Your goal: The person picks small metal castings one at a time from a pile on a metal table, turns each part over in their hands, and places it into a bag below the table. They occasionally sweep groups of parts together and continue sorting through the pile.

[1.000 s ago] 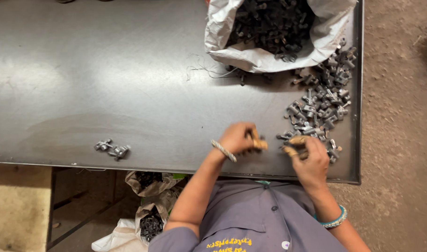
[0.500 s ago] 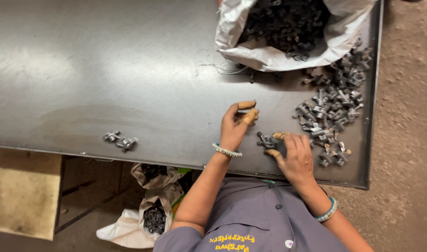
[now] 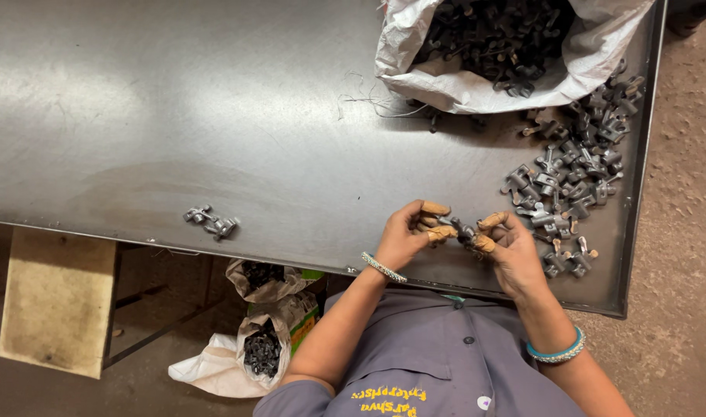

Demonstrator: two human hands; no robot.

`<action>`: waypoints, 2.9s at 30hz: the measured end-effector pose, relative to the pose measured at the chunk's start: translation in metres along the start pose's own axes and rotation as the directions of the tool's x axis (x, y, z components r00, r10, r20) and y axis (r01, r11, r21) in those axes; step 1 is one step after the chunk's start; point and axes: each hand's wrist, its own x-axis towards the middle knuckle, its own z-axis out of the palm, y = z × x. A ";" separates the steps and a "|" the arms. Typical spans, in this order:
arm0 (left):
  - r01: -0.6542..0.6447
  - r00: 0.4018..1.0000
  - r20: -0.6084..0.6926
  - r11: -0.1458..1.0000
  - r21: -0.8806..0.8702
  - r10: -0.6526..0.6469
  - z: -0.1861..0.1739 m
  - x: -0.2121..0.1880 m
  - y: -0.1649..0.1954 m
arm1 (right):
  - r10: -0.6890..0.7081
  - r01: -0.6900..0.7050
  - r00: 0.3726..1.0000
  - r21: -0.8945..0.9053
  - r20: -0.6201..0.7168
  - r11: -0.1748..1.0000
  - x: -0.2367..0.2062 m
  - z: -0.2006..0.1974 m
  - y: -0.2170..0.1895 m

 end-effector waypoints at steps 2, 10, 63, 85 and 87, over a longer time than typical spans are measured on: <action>0.056 0.998 -0.003 0.998 -0.034 -0.056 0.005 0.005 -0.003 | 0.080 -0.079 0.997 0.085 -0.008 0.993 -0.002 -0.001 0.000; 0.071 0.997 0.002 0.898 0.435 -0.079 0.007 0.047 0.048 | -0.302 0.039 0.948 -0.911 -0.095 0.410 -0.039 0.018 -0.051; 0.187 0.982 -0.090 0.860 0.474 -0.164 0.005 0.068 0.051 | -0.395 0.103 0.905 -0.818 -0.160 0.566 -0.019 0.018 -0.038; -0.102 0.995 -0.019 0.993 -0.052 0.101 0.013 0.004 0.005 | 0.097 -0.083 0.993 0.187 -0.071 0.979 0.003 -0.012 -0.013; -0.154 0.988 0.000 0.981 0.114 0.155 0.017 0.000 0.008 | 0.134 -0.120 0.989 0.192 -0.061 0.974 0.004 -0.015 -0.011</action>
